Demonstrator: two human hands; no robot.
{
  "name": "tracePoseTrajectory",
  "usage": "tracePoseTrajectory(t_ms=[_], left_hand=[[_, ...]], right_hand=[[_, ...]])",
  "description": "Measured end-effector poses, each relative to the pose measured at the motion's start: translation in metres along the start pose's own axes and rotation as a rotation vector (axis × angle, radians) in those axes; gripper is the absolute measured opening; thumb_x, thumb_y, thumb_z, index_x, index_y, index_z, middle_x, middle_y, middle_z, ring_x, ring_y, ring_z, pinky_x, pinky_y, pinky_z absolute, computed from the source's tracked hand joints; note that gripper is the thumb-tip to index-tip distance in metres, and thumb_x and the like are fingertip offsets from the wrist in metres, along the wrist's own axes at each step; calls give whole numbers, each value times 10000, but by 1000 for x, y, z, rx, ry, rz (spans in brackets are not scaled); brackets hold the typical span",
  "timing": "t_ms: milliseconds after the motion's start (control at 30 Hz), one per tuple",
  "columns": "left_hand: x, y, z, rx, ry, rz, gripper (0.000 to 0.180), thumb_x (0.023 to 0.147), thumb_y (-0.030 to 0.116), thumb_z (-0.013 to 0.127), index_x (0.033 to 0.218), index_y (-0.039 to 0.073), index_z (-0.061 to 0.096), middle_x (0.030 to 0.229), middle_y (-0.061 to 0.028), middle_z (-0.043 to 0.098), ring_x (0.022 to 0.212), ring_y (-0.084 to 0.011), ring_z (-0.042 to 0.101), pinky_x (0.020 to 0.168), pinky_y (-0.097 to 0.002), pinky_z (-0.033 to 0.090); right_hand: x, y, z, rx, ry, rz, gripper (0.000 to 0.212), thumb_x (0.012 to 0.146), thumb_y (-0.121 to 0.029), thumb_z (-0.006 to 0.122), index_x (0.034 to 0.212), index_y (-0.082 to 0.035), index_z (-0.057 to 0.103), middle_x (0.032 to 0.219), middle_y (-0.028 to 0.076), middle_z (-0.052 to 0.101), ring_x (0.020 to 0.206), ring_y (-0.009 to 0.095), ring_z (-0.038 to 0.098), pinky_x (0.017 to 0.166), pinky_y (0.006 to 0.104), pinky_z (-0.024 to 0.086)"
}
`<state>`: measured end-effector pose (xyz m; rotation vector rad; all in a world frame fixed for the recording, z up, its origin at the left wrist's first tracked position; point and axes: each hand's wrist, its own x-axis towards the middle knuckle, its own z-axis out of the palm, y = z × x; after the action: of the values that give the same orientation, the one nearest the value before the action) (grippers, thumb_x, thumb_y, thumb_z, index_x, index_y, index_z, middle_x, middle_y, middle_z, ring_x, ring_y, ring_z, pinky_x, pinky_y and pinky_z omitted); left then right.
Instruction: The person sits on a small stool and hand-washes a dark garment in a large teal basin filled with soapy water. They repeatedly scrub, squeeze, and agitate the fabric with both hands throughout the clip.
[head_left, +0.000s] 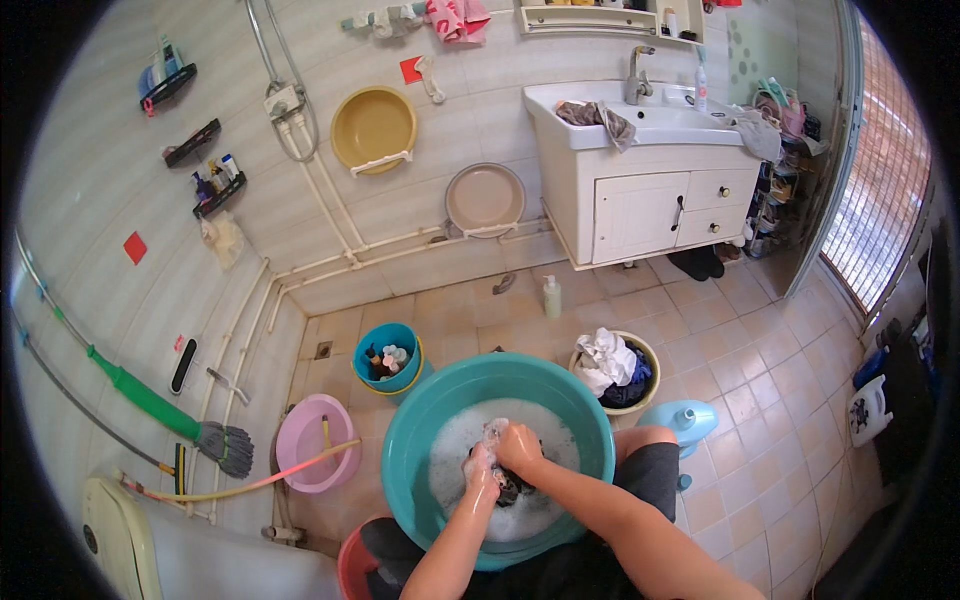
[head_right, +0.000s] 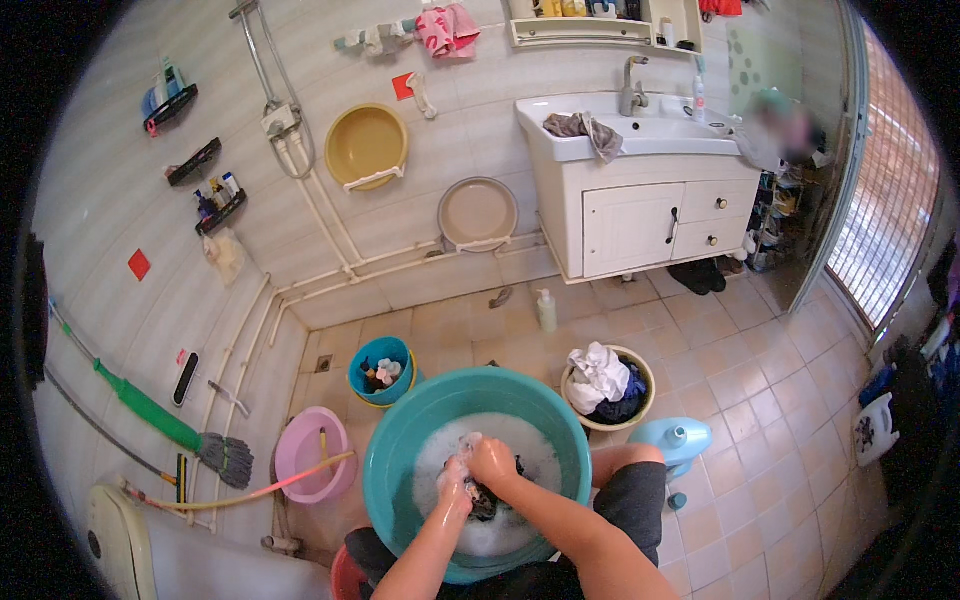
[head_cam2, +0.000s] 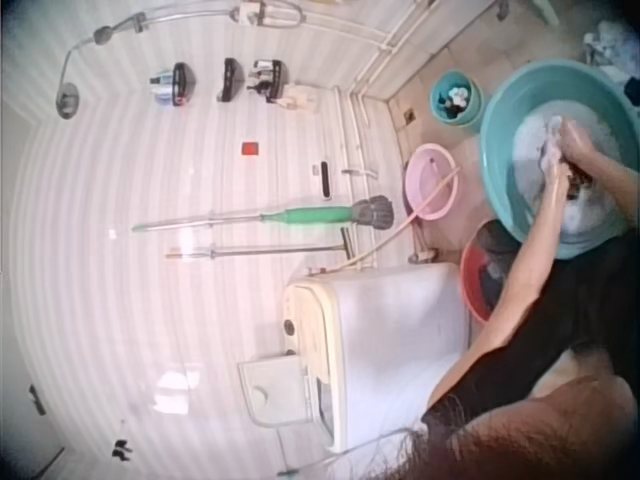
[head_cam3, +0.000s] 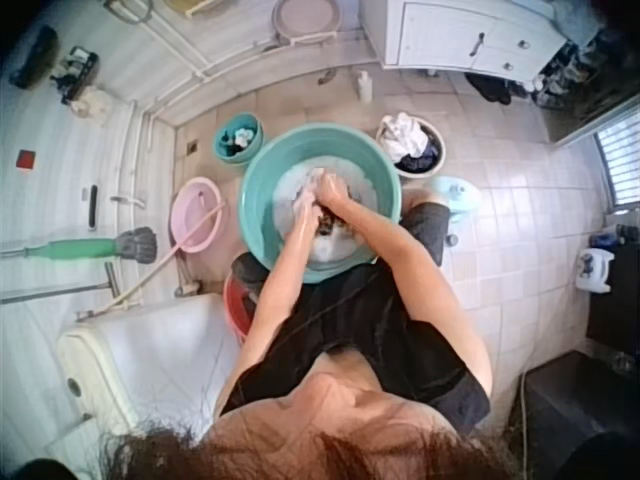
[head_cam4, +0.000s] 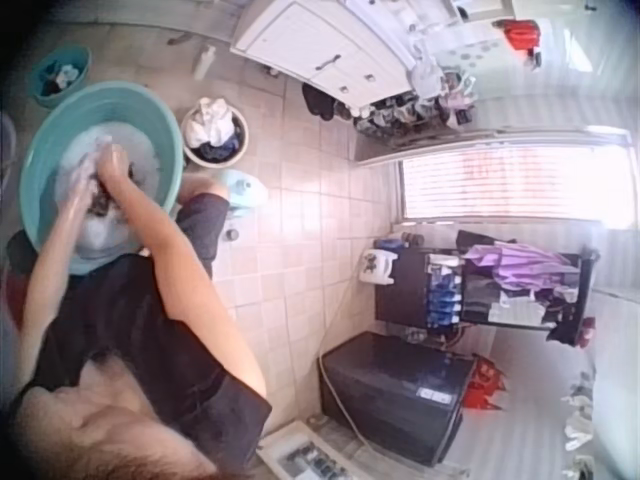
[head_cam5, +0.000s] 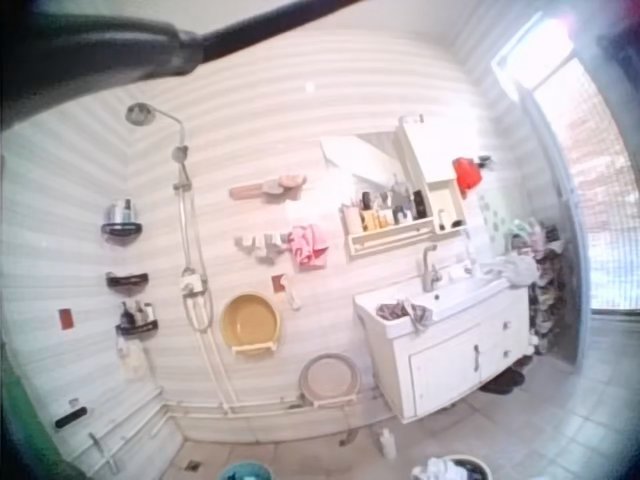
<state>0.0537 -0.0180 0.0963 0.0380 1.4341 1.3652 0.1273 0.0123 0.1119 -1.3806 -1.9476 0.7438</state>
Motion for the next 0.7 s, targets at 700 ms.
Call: tracePoseTrajectory(t_ms=[700], left_hand=[[-19,74,-63,72,-81,211,413,747,202,645,1089,44,474,920,-75,553,664,-172,534,407,-278,394]], right_hand=[[14,62,-46,188,-492,42,496,696,-480,618,1014,-100,618,1032,114,553,946,239,531,841,322,397]])
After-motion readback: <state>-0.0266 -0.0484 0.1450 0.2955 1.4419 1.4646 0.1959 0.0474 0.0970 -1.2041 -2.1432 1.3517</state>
